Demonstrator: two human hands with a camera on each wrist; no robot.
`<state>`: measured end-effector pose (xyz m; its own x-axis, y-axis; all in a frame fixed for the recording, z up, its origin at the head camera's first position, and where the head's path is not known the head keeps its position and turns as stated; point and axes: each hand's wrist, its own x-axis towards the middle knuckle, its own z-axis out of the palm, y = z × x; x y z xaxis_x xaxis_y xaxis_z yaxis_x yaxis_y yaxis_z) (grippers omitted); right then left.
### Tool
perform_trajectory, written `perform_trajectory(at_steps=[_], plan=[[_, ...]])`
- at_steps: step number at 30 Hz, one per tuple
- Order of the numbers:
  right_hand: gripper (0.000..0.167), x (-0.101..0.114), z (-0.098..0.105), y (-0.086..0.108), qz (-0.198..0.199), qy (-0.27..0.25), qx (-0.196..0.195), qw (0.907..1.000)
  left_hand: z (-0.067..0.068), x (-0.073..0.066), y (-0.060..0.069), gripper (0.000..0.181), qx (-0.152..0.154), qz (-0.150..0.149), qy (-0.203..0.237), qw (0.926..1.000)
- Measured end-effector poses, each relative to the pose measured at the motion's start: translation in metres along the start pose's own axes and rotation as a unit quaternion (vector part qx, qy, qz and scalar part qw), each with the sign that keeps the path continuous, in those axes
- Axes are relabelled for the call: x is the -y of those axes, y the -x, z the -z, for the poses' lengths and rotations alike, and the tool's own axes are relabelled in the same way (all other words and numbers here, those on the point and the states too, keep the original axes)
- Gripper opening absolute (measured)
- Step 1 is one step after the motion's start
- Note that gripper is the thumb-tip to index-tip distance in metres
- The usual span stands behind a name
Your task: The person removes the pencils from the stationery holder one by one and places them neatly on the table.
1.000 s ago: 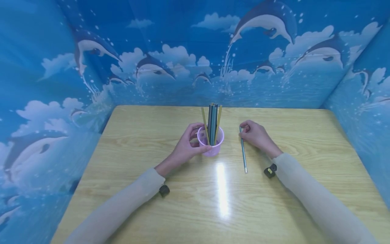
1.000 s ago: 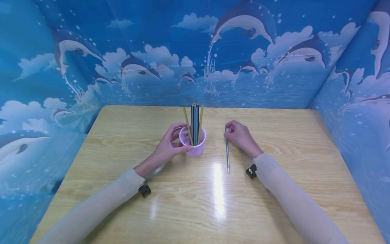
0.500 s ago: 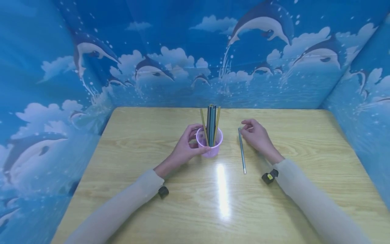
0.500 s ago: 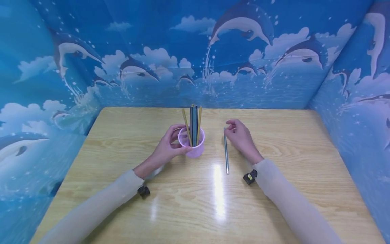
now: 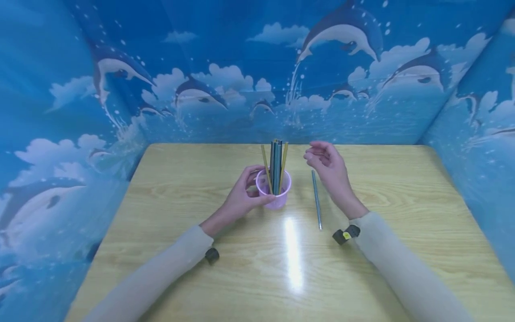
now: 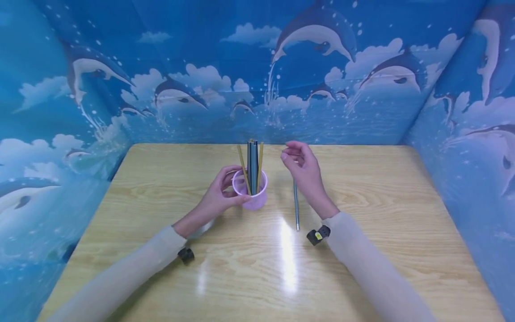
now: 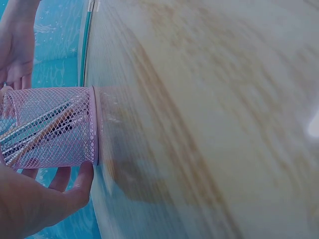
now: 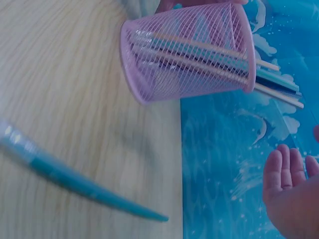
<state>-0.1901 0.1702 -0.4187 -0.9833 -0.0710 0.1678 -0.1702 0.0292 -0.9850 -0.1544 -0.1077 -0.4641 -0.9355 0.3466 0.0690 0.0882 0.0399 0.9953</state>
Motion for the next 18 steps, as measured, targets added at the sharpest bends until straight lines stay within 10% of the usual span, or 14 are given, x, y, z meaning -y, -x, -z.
perform_trajectory(at_steps=[18], plan=[[0.05, -0.001, -0.035, -0.005, 0.032, -0.006, 0.024, 0.9992, -0.001, -0.002, 0.0, 0.086, 0.004, -0.006, 0.01, 0.9999]])
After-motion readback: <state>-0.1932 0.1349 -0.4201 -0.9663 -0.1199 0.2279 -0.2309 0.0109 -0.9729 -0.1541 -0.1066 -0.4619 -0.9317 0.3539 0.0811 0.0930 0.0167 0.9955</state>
